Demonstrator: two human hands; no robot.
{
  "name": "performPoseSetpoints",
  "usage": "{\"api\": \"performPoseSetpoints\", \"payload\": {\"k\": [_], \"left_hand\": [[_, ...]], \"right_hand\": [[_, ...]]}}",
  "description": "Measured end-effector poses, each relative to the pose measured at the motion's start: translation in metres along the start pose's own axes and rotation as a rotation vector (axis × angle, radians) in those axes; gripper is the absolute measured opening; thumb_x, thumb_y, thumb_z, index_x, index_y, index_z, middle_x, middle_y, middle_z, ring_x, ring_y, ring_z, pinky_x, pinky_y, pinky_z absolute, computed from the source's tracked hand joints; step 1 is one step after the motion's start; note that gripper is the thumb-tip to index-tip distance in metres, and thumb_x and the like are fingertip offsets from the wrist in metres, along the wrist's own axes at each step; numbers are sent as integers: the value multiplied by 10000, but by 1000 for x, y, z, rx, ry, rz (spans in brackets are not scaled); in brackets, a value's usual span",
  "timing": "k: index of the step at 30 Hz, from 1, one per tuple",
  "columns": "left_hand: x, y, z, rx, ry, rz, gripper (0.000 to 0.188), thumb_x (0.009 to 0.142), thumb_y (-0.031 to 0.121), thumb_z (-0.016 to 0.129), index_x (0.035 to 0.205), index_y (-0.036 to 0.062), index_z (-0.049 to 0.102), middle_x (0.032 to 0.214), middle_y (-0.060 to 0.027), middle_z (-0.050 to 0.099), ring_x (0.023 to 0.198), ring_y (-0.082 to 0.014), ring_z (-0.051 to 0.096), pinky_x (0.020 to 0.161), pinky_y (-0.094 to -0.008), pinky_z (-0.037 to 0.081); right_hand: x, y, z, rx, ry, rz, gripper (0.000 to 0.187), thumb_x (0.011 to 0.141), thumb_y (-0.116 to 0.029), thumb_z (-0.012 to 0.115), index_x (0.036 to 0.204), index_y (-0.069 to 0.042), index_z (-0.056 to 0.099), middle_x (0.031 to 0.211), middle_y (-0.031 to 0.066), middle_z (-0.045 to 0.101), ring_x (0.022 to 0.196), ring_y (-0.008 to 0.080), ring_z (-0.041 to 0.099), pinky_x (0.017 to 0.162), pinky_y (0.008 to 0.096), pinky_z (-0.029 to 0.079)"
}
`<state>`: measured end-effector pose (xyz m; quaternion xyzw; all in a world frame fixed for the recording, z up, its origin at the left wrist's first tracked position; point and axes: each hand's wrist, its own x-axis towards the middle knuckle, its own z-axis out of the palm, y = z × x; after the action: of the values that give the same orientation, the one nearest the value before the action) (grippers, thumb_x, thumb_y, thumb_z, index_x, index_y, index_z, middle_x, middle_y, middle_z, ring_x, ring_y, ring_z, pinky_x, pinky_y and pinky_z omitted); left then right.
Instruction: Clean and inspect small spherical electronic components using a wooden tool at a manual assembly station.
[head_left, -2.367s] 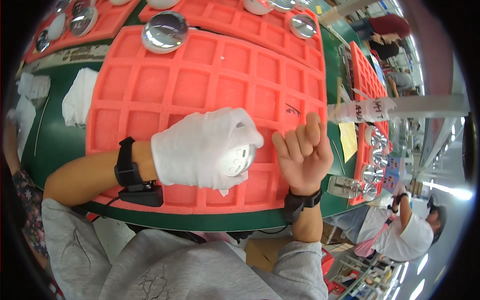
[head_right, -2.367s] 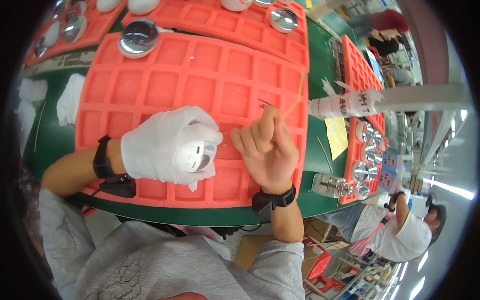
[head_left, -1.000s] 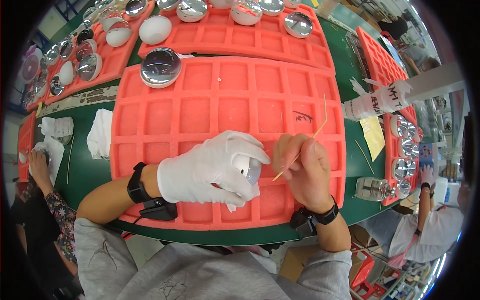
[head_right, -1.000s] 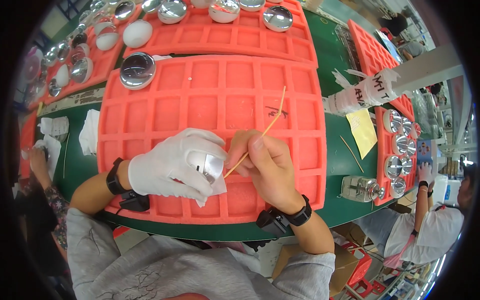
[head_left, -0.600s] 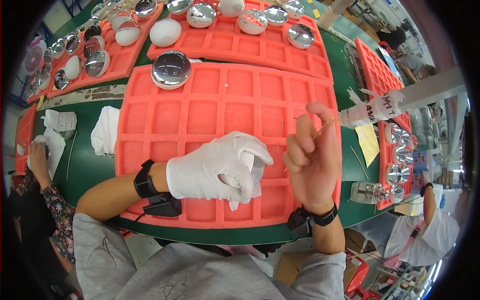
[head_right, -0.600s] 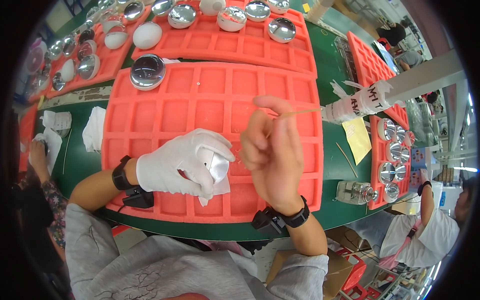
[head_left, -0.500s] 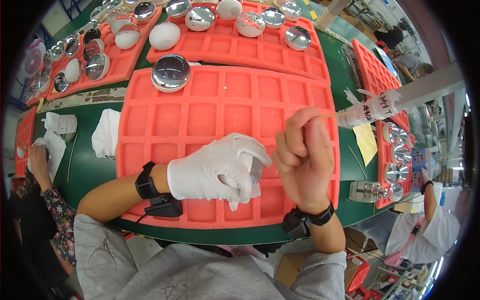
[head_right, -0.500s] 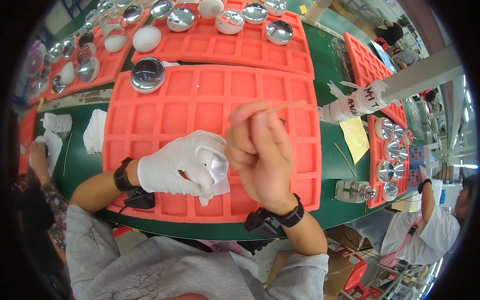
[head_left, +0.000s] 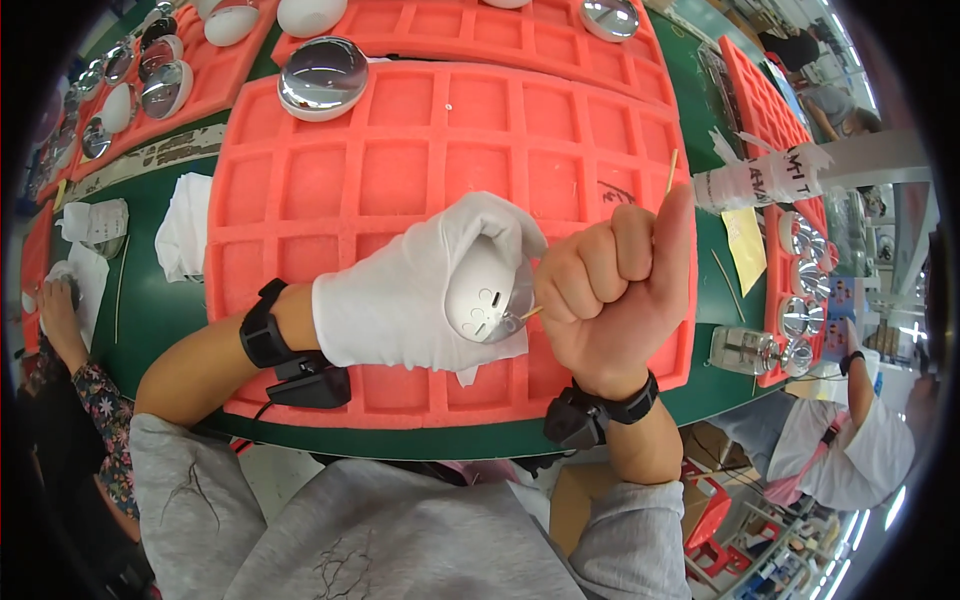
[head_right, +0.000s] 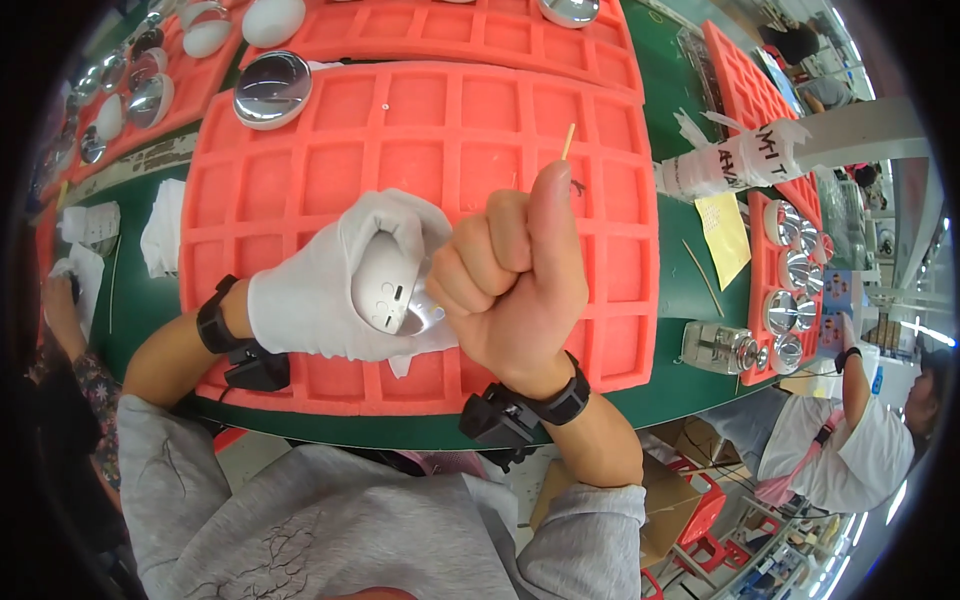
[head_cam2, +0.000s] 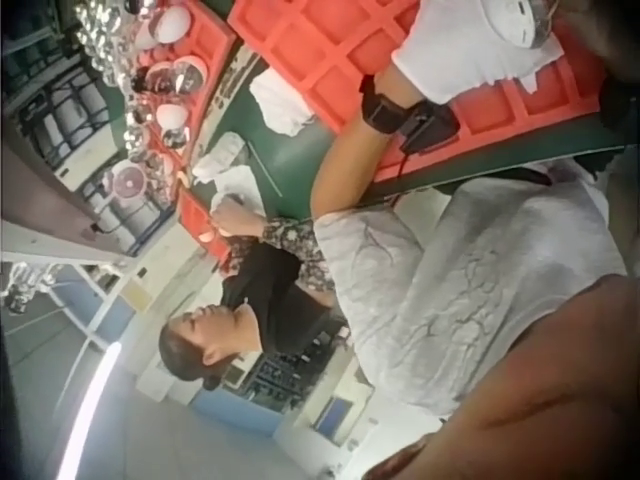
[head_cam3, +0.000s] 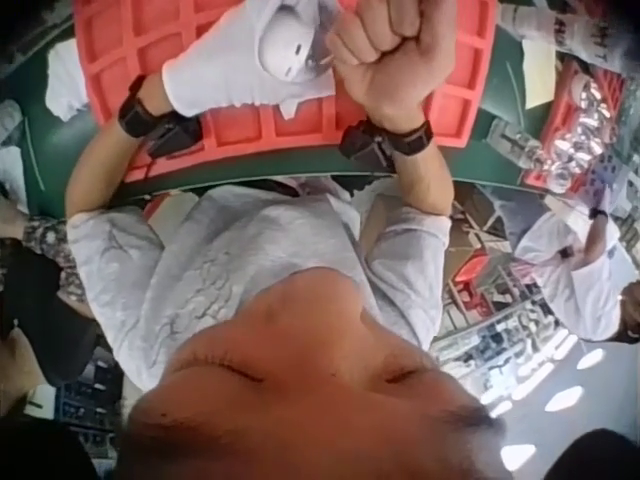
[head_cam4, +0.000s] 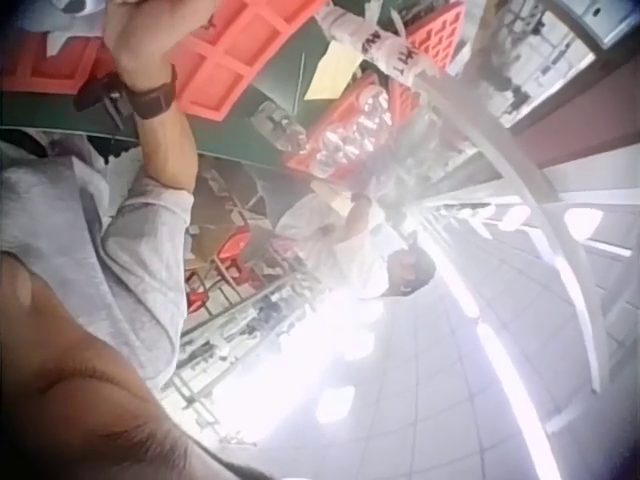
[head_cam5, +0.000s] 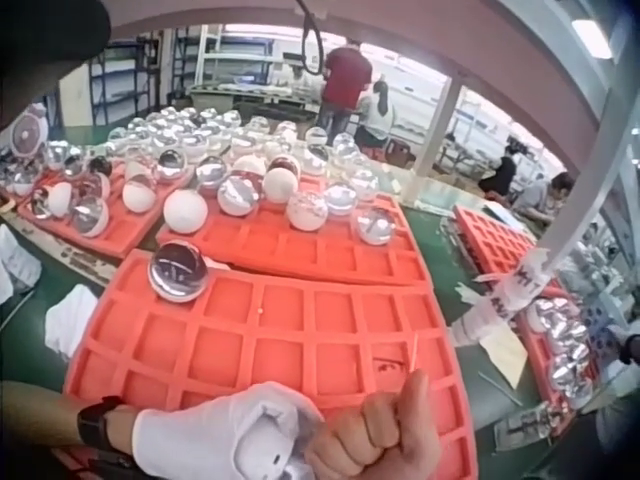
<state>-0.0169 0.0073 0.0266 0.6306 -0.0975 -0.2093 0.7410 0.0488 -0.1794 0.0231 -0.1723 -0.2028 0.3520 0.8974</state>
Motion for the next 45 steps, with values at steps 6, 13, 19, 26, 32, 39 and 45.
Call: {"api": "performPoseSetpoints", "payload": {"k": [6,13,19,26,32,39,45], "left_hand": [[7,-3,8,328,115,250,539,813,109,840,1223,66,491,1008,-95,661,631,-181,707,602,-322,589],[6,14,2,221,28,-184,581,770,120,852,1234,71,506,1029,-113,675,697,-217,738,635,-335,595],[6,-7,0,371,51,-63,603,718,100,860,1221,77,528,1054,-109,673,829,-242,739,702,-341,588],[10,-17,-3,411,53,156,613,687,145,886,1196,82,551,1075,-95,664,956,-262,677,811,-358,554],[8,-19,2,466,123,124,680,684,174,902,1247,76,535,1116,-84,659,989,-231,669,860,-358,548],[7,-6,1,348,60,-135,849,670,238,938,1372,67,493,1259,-69,642,1120,-198,637,1000,-371,520],[4,-13,1,383,86,159,638,696,165,897,1217,76,540,1084,-76,651,951,-217,663,835,-348,544]], "right_hand": [[3,7,11,-186,-15,-60,568,1128,-526,253,717,-136,292,576,-40,239,468,82,171,424,285,137],[2,12,19,-379,40,-121,555,1126,-528,242,743,-137,330,571,-58,253,461,68,168,415,267,141],[3,17,16,-400,6,-148,574,1118,-548,245,728,-136,339,561,-60,260,455,70,157,414,267,145],[5,14,11,-251,64,-126,587,1112,-560,254,712,-138,336,560,-59,269,452,78,158,414,265,150],[6,13,10,-154,85,-117,599,1108,-571,261,698,-140,333,559,-58,278,450,85,160,415,264,154],[3,19,14,-308,76,-170,582,1118,-540,271,701,-138,324,570,-54,274,453,85,162,418,272,154],[3,16,11,-341,-14,-103,572,1118,-524,296,699,-136,322,583,-52,272,459,88,161,425,284,150]]}}
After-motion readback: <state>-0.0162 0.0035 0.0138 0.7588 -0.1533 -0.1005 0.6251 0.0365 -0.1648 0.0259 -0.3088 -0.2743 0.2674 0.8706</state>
